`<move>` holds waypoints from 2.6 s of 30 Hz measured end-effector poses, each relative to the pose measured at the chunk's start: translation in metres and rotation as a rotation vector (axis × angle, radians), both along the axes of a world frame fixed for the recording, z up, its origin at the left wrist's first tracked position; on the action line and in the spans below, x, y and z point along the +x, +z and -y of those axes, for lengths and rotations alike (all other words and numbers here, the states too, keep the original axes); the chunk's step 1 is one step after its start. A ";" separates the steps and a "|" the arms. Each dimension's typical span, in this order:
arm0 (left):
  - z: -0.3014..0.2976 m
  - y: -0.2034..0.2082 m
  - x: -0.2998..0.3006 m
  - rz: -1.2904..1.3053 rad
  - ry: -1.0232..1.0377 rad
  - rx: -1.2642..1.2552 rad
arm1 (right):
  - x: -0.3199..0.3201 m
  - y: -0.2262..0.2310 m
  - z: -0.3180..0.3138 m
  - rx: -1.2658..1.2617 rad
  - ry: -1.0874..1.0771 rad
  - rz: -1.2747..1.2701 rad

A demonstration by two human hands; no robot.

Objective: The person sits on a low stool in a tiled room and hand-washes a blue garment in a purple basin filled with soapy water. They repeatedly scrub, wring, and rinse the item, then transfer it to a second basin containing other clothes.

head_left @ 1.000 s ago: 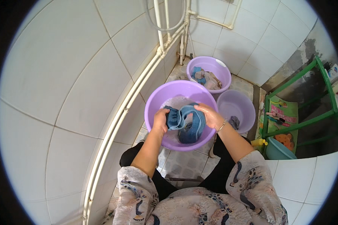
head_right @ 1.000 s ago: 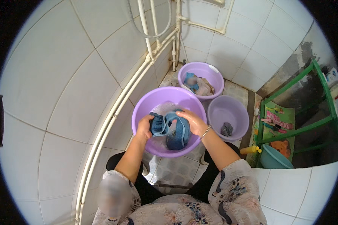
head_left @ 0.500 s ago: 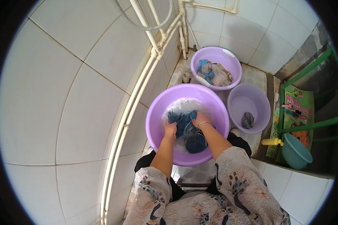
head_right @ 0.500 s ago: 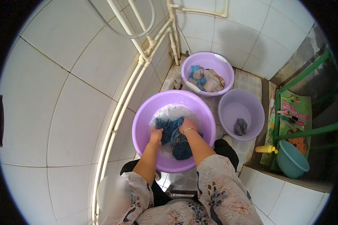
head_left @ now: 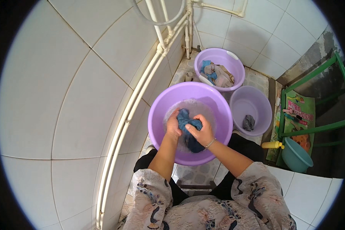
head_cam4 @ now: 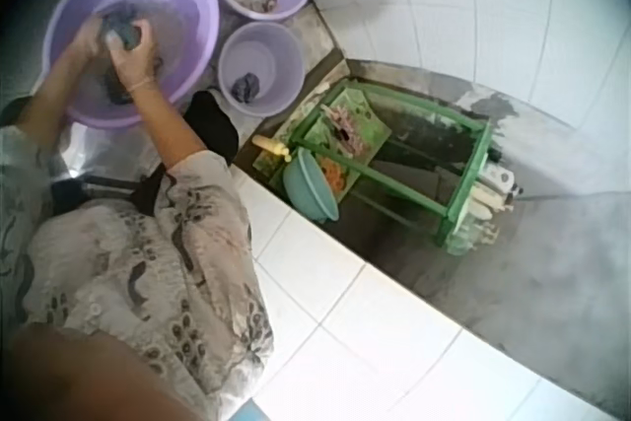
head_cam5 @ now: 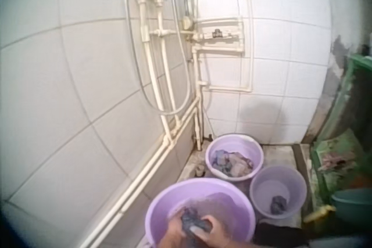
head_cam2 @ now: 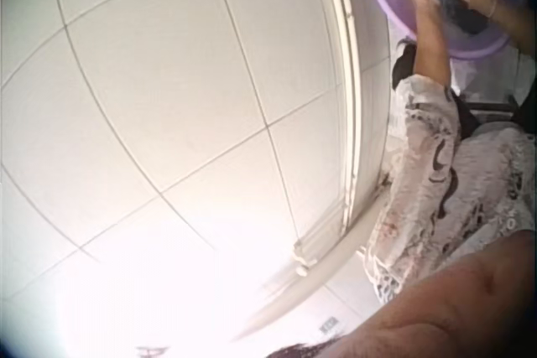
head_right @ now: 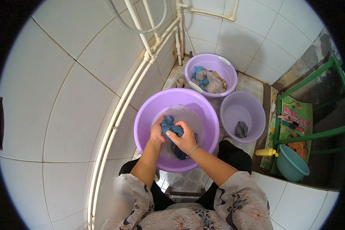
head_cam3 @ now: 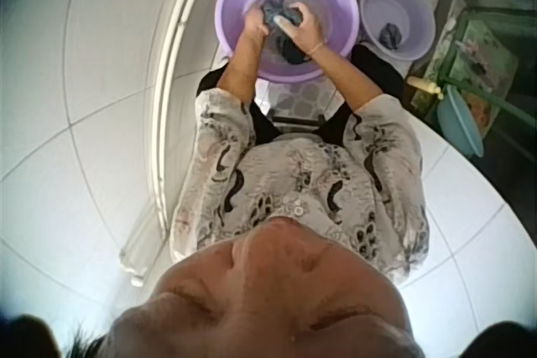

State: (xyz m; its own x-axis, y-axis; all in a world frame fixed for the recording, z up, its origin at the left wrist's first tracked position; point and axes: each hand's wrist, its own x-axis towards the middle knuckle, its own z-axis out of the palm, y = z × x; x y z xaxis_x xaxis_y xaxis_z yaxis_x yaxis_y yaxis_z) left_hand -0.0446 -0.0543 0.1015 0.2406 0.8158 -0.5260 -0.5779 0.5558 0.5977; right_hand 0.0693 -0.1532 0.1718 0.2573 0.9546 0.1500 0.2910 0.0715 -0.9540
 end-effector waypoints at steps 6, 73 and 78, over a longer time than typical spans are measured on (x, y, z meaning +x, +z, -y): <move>0.025 0.055 0.013 0.220 -0.090 -0.125 | -0.013 -0.030 -0.008 0.349 -0.023 0.347; -0.043 -0.058 -0.024 -0.085 -0.115 -0.149 | -0.030 -0.007 -0.032 -0.032 0.098 -0.085; -0.002 0.012 0.013 -0.152 0.034 0.012 | -0.042 -0.005 0.001 0.254 -0.095 0.187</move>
State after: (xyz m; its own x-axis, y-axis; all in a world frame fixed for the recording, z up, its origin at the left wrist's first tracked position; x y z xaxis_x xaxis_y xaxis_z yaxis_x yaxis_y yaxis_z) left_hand -0.0315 -0.0523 0.1135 0.1311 0.8285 -0.5445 -0.4983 0.5299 0.6862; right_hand 0.0277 -0.1537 0.1663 0.2892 0.8535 0.4335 0.4762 0.2645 -0.8386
